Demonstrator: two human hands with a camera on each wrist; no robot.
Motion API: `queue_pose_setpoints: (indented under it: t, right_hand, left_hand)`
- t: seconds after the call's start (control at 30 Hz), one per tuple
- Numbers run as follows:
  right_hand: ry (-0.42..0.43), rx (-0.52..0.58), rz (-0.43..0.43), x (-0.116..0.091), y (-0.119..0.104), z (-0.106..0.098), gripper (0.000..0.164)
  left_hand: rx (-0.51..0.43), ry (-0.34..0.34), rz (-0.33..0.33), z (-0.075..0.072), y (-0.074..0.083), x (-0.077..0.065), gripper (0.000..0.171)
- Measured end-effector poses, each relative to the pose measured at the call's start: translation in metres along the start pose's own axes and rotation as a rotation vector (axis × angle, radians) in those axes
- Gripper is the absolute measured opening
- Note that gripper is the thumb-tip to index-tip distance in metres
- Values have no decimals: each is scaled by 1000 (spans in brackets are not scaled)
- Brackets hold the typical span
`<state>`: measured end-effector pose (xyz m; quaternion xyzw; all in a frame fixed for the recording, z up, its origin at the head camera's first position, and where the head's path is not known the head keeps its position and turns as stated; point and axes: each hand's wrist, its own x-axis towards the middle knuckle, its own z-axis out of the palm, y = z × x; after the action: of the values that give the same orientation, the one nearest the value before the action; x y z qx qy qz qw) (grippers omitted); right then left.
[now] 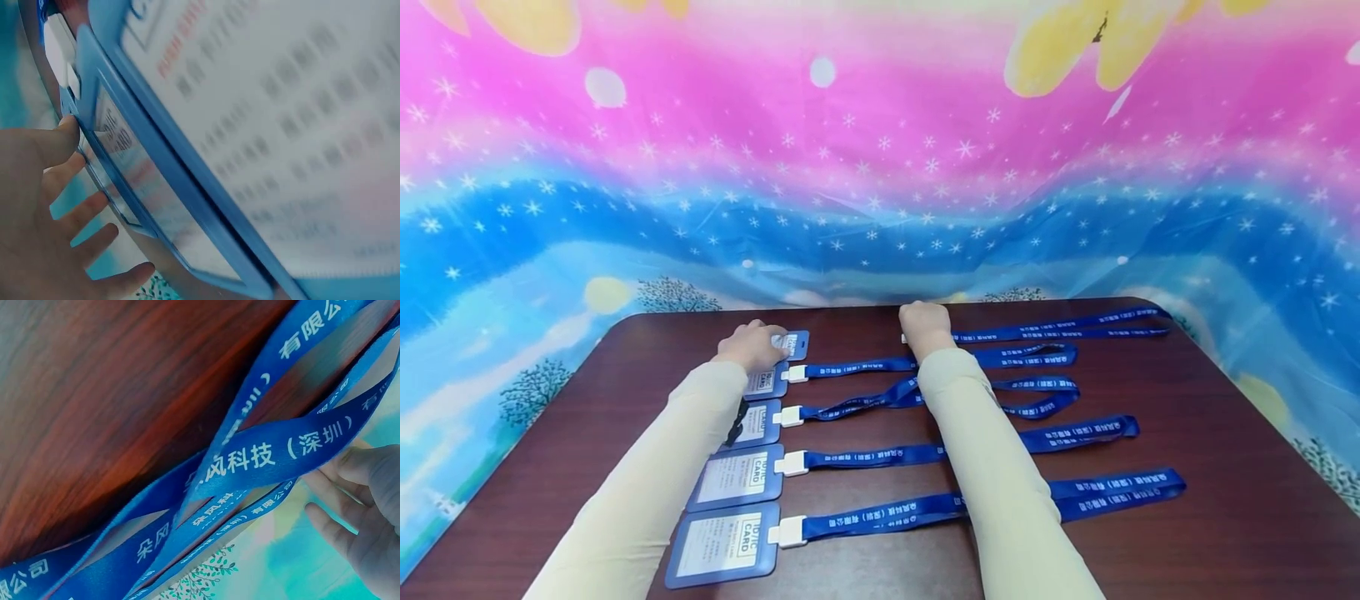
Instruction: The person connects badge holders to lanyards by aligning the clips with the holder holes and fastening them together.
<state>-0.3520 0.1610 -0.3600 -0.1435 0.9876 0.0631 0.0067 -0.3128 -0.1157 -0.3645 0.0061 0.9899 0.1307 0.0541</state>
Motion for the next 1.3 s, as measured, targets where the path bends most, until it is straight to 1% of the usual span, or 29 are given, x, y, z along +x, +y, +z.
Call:
queue_pose_setpoints:
  t: [0.17, 0.33, 0.37, 0.47, 0.53, 0.6, 0.7, 0.77, 0.9, 1.1, 1.3]
  right_hand:
    - [2, 9, 0, 0, 1, 1, 13]
    - [-3, 42, 0, 2, 4, 1, 9]
    - [-7, 53, 2, 3, 5, 1, 9]
    - [-25, 75, 8, 4, 6, 1, 18]
    - [-33, 59, 3, 3, 6, 1, 19]
    - [-41, 11, -15, 2, 4, 1, 15]
    - [-44, -66, -46, 1, -2, 0, 9]
    - [-46, -93, -68, 2, -7, -2, 9]
    - [-47, -101, -96, 3, -19, -4, 9]
    - [-55, -135, -121, 6, -36, -9, 13]
    - [-45, -152, -142, 11, -55, -11, 12]
  left_hand:
    - [-29, 17, -7, 3, 10, 0, 54]
    - [-40, 39, -24, 7, 14, 5, 53]
    - [-38, 43, -26, 7, 14, 6, 52]
    - [-26, 46, -33, 10, 13, 10, 49]
    - [-20, 46, -40, 12, 13, 12, 49]
    - [-17, 50, -42, 14, 13, 12, 48]
    - [-17, 61, -48, 15, 13, 13, 47]
    - [-19, 73, -49, 15, 14, 13, 46]
    - [-25, 88, -53, 15, 15, 11, 46]
    - [-25, 90, -55, 15, 16, 9, 46]
    - [-30, 103, -56, 15, 16, 7, 46]
